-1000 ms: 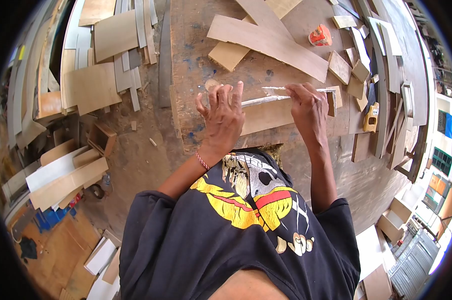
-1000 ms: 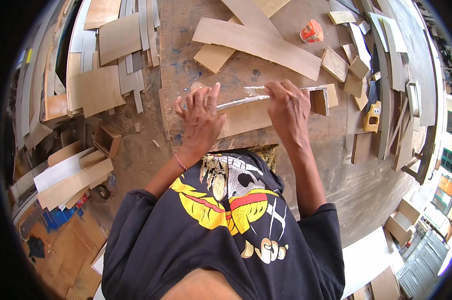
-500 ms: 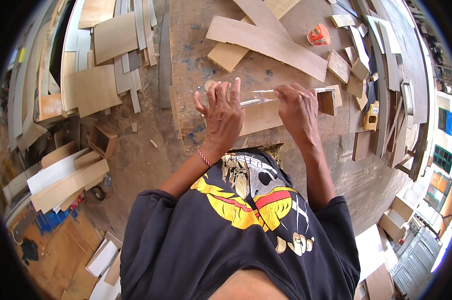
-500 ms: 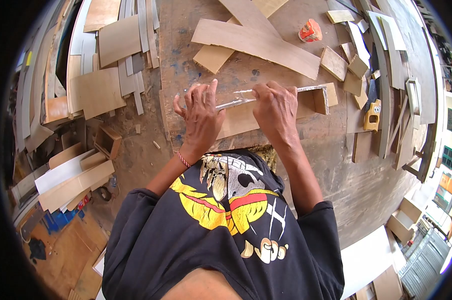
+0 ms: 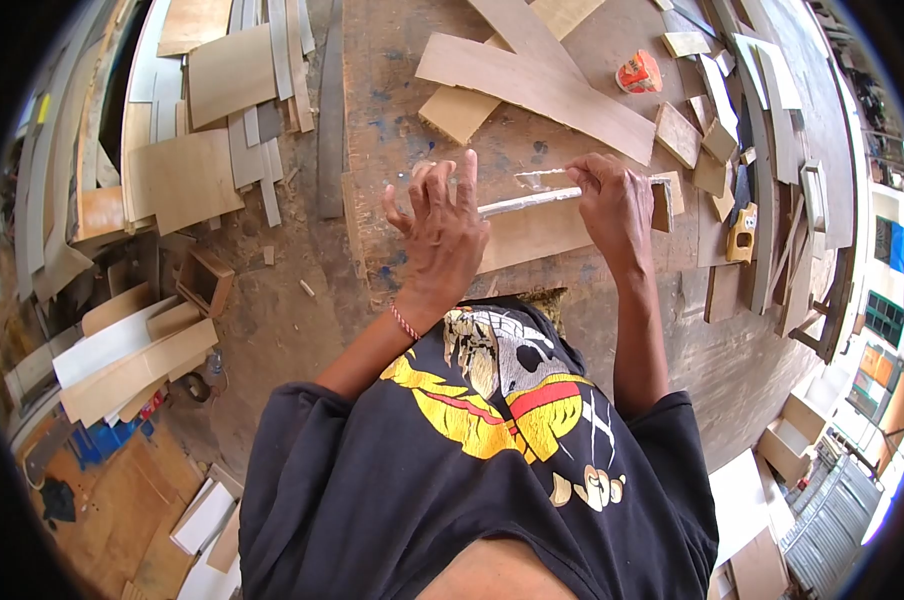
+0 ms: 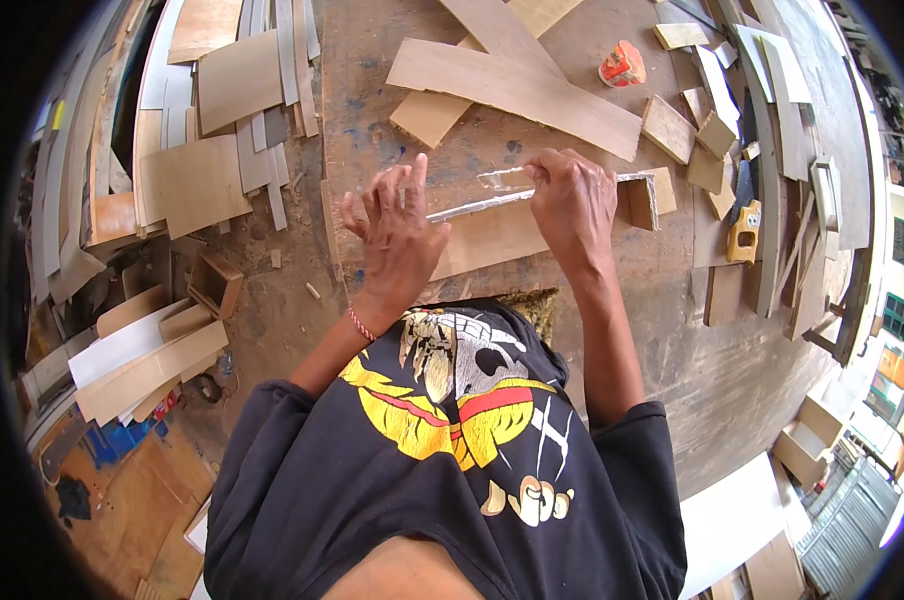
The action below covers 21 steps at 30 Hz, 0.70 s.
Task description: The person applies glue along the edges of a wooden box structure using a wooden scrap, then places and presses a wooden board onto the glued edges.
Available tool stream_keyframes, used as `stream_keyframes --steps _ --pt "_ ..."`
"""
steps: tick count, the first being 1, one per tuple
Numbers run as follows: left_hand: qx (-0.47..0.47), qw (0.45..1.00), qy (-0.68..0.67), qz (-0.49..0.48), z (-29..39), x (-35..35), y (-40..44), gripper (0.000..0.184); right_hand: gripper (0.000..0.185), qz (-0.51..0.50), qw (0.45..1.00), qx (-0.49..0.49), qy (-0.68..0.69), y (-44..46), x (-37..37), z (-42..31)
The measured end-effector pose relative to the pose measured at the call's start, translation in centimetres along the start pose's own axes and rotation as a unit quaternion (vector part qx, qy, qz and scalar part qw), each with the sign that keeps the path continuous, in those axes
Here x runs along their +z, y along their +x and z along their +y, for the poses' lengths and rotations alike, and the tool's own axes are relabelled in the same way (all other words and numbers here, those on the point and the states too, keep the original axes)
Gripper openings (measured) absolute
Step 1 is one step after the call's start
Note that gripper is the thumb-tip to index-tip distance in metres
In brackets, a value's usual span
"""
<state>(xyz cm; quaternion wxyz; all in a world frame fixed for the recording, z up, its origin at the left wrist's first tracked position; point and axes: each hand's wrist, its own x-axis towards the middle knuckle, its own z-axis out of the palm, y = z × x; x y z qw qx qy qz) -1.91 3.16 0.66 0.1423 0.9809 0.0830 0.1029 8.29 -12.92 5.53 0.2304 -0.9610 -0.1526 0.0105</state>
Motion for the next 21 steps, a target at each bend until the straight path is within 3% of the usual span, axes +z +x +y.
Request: stream_keyframes --steps 11,17,19,21 --pt "0.022 0.999 0.009 0.022 0.4 0.9 0.1 0.089 0.013 -0.107 0.992 -0.007 -0.067 1.9 -0.9 -0.2" --pt "0.021 0.999 0.018 0.03 0.4 1.0 0.0 0.091 0.011 -0.144 0.989 -0.018 0.021 1.8 -1.2 -1.5" --pt "0.003 0.999 -0.016 0.035 0.7 0.7 0.0 0.078 0.011 -0.151 0.987 0.004 0.056 1.6 -1.0 -1.7" --pt "0.002 0.999 -0.041 0.034 0.7 -0.1 -0.2 0.08 0.012 -0.129 0.989 0.011 0.072 1.3 -1.1 -1.4"
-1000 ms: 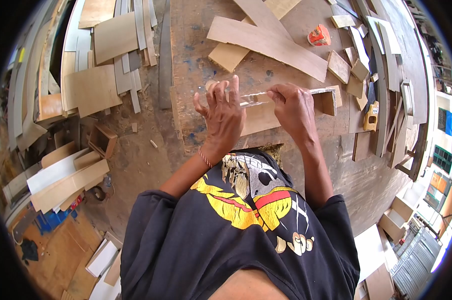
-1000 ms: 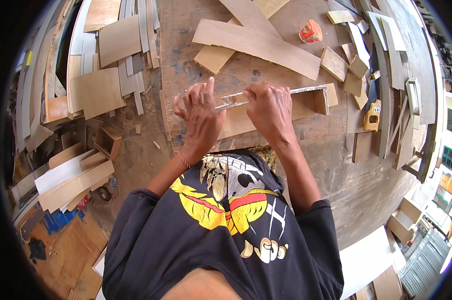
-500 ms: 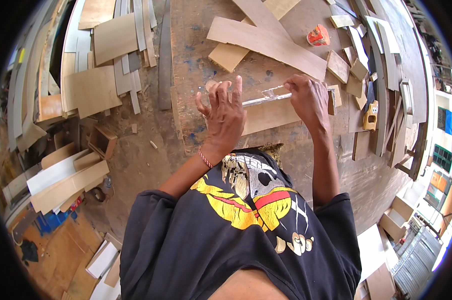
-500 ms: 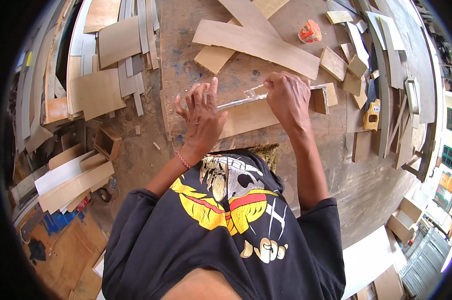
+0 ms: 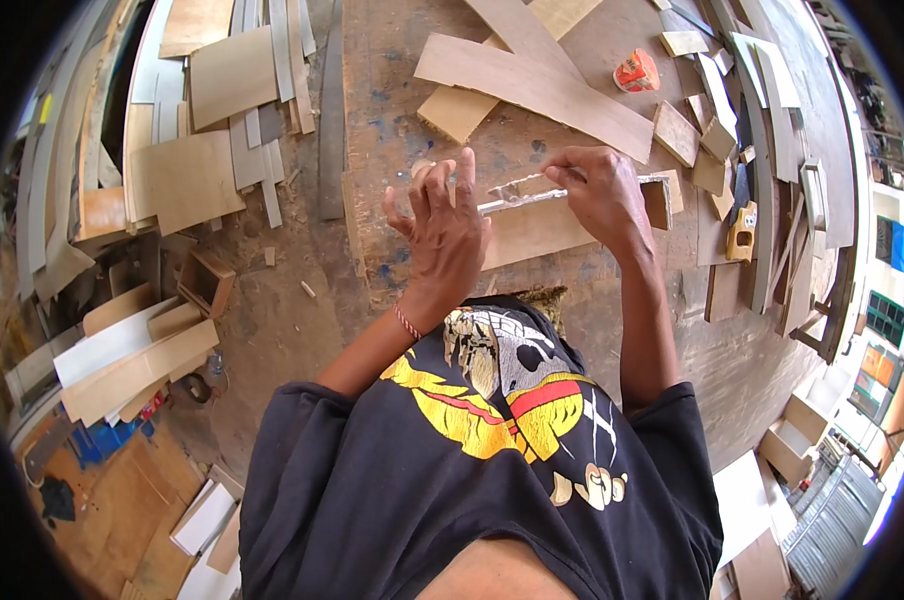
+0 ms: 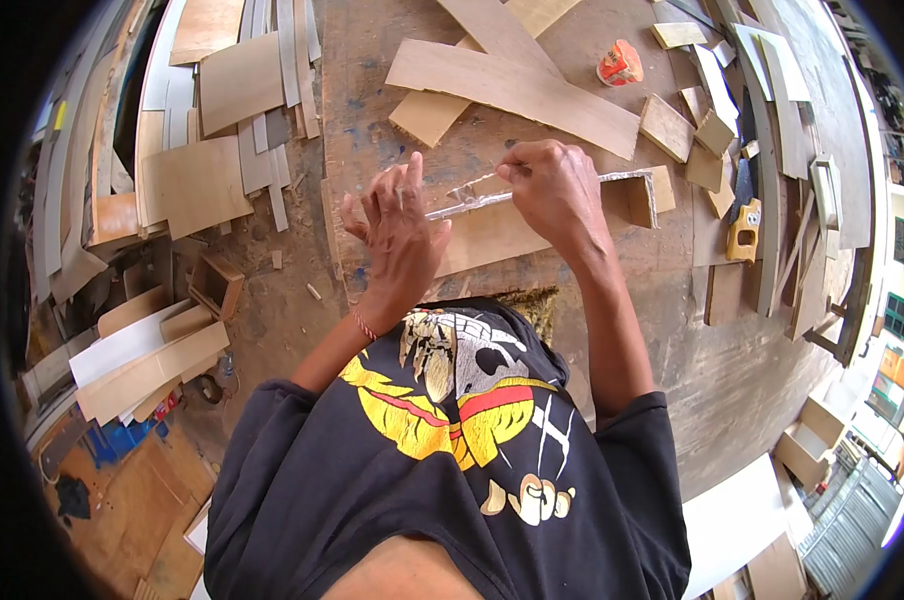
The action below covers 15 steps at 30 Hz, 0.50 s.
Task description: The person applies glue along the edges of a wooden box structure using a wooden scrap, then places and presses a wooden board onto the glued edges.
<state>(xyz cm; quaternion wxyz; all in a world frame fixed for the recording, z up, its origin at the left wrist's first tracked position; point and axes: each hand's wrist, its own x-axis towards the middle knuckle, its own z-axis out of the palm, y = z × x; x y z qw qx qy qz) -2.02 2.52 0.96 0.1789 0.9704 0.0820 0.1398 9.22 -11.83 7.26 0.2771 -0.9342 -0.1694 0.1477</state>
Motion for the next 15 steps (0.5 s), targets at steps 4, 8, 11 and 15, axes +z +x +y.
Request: stream_keyframes --steps 4,8,11,15 --pt "-0.002 1.0 0.011 -0.018 -0.3 -0.3 -0.2 0.093 0.013 0.057 0.998 0.036 -0.008 -0.1 0.4 1.2" --pt "0.004 0.998 0.051 -0.034 -0.4 0.4 -0.2 0.092 0.014 0.088 0.995 0.029 -0.044 -0.4 1.3 2.5" --pt "0.011 0.998 0.057 -0.035 -0.2 0.7 0.0 0.092 0.015 0.082 0.993 0.024 -0.076 -0.3 1.8 2.6" --pt "0.013 0.997 0.069 -0.031 -0.2 0.8 0.2 0.093 0.014 0.041 0.995 0.006 -0.085 0.3 2.1 2.0"
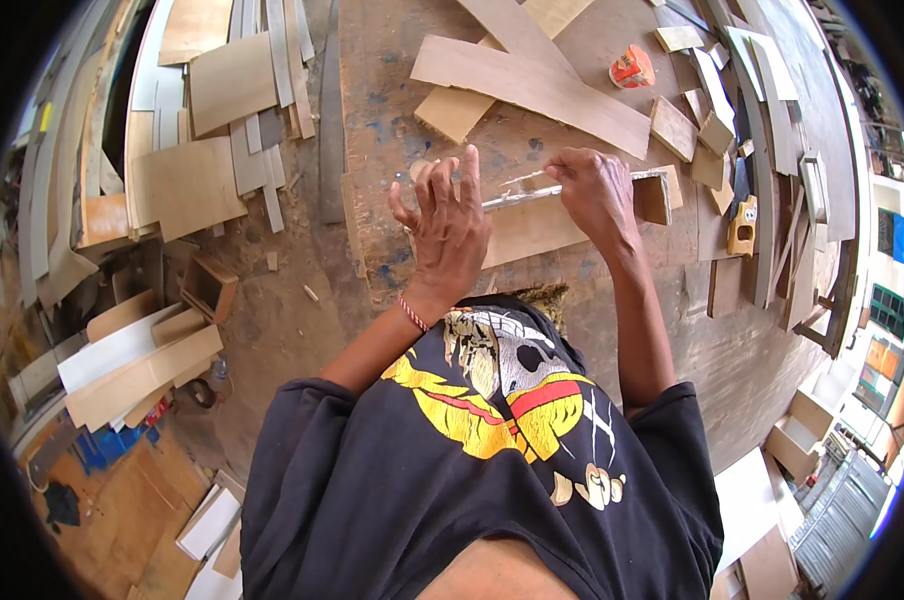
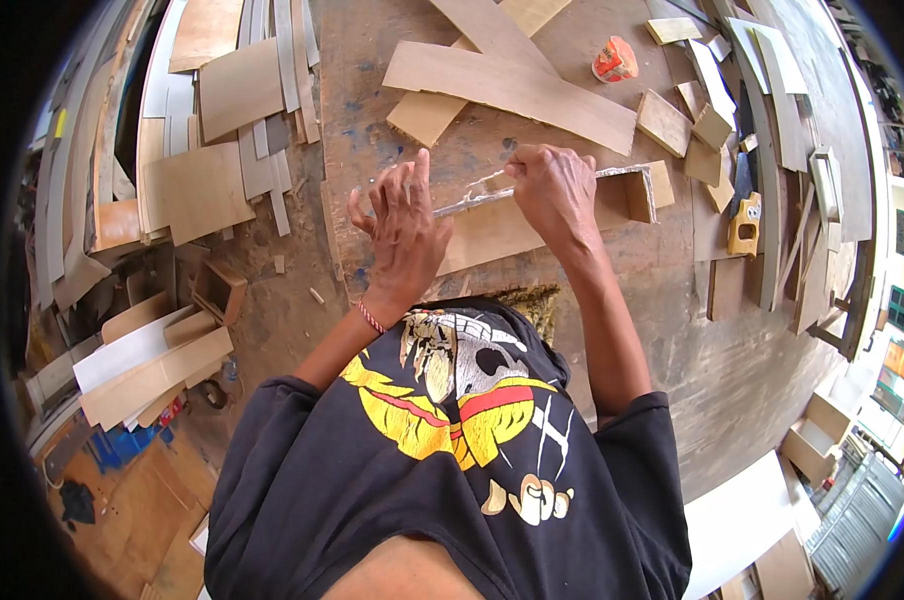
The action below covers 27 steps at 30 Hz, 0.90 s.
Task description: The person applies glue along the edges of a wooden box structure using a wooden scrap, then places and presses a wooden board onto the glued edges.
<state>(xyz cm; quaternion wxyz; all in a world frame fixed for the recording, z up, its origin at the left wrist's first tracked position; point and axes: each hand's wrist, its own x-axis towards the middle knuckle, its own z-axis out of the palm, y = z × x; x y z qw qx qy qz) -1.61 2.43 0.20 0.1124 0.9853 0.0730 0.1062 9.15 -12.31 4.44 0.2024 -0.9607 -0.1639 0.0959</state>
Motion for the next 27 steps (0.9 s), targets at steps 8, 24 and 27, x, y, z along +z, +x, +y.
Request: stream_keyframes --steps 8,24,27 --pt "-0.004 1.0 0.007 0.024 0.0 0.6 0.2 0.094 0.014 -0.026 0.999 -0.028 0.016 0.1 -0.1 -1.0" --pt "-0.032 0.998 -0.056 -0.013 -0.5 0.1 -0.8 0.097 0.013 0.099 0.949 0.12 0.274 -3.7 1.2 2.5" --pt "-0.04 0.998 -0.052 -0.024 -0.6 0.0 -0.9 0.098 0.012 0.13 0.914 0.144 0.355 -5.3 2.8 2.9"
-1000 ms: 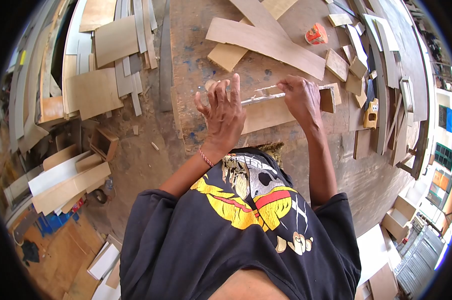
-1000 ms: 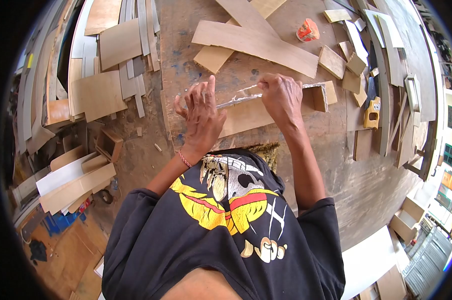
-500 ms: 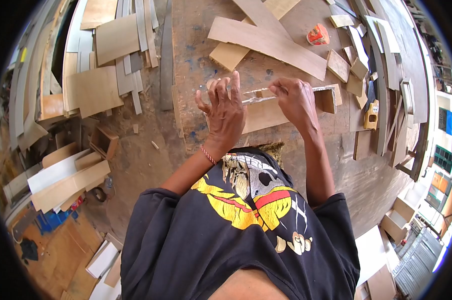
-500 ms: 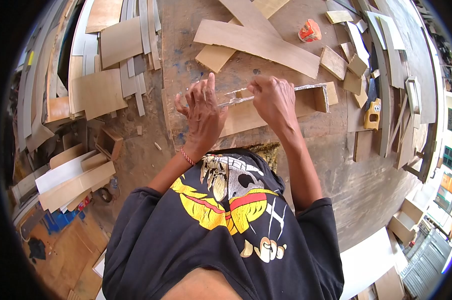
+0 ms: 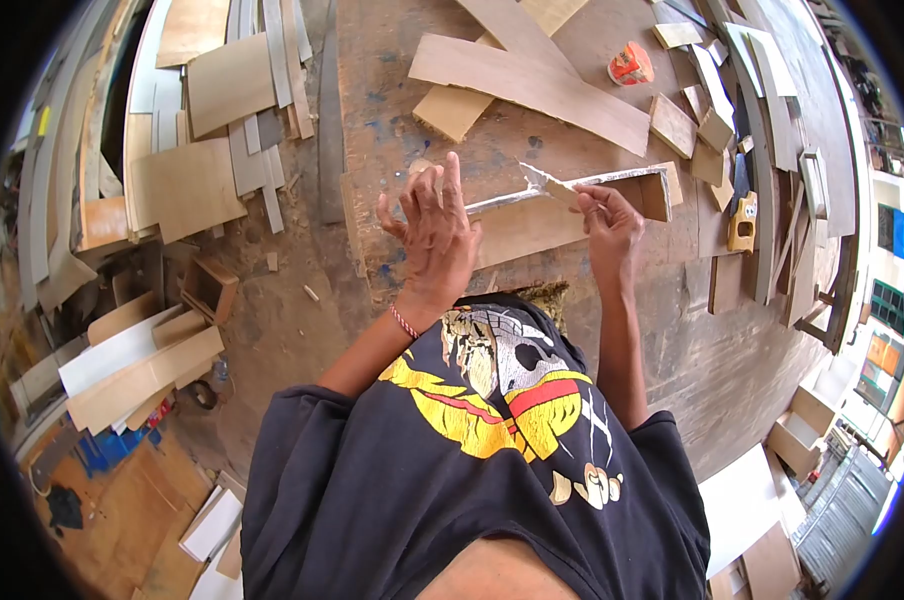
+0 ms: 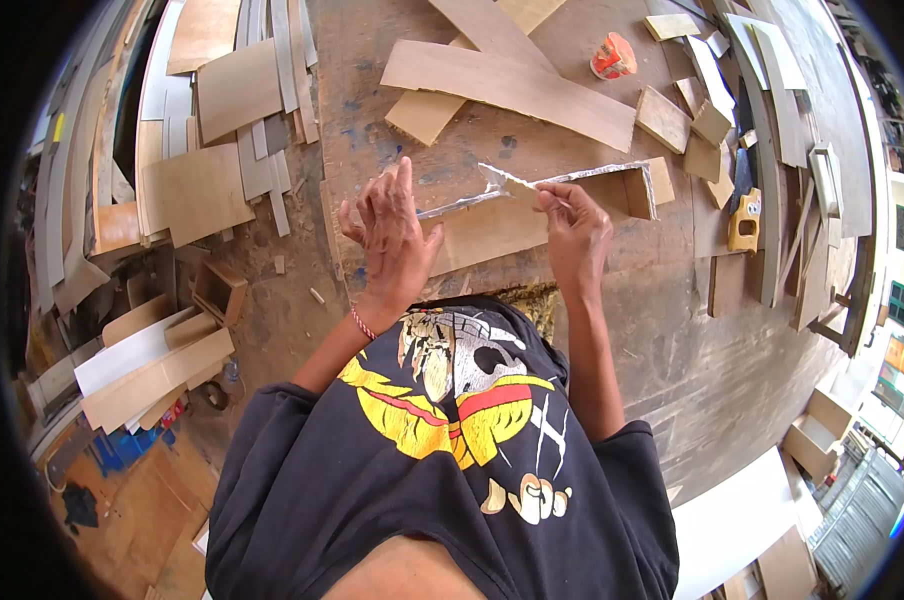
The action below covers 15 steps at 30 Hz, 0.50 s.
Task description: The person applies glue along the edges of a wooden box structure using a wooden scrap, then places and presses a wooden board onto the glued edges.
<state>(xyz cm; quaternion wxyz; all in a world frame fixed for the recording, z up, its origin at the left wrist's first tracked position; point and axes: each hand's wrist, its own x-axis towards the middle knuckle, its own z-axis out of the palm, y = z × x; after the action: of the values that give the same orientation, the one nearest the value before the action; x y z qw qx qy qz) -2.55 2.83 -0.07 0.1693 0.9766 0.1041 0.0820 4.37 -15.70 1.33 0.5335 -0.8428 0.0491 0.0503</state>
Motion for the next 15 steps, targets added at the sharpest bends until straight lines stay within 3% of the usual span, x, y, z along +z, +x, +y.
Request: stream_keyframes --steps 7,10,13,15 --pt "0.004 1.0 -0.004 -0.003 0.2 -0.2 0.0 0.098 0.012 0.053 0.994 0.037 0.085 -3.4 2.6 2.0" --pt "0.02 1.0 -0.016 0.007 0.0 0.0 -0.1 0.099 0.012 0.003 0.992 0.048 0.112 -4.4 3.2 1.7" --pt "0.017 0.999 -0.039 -0.005 -0.3 0.2 -0.2 0.098 0.013 -0.043 0.948 0.109 0.297 -4.7 3.3 1.8" --pt "0.023 0.999 -0.034 -0.007 -0.5 0.2 -0.4 0.098 0.014 -0.018 0.936 0.112 0.334 -4.6 2.6 2.3"
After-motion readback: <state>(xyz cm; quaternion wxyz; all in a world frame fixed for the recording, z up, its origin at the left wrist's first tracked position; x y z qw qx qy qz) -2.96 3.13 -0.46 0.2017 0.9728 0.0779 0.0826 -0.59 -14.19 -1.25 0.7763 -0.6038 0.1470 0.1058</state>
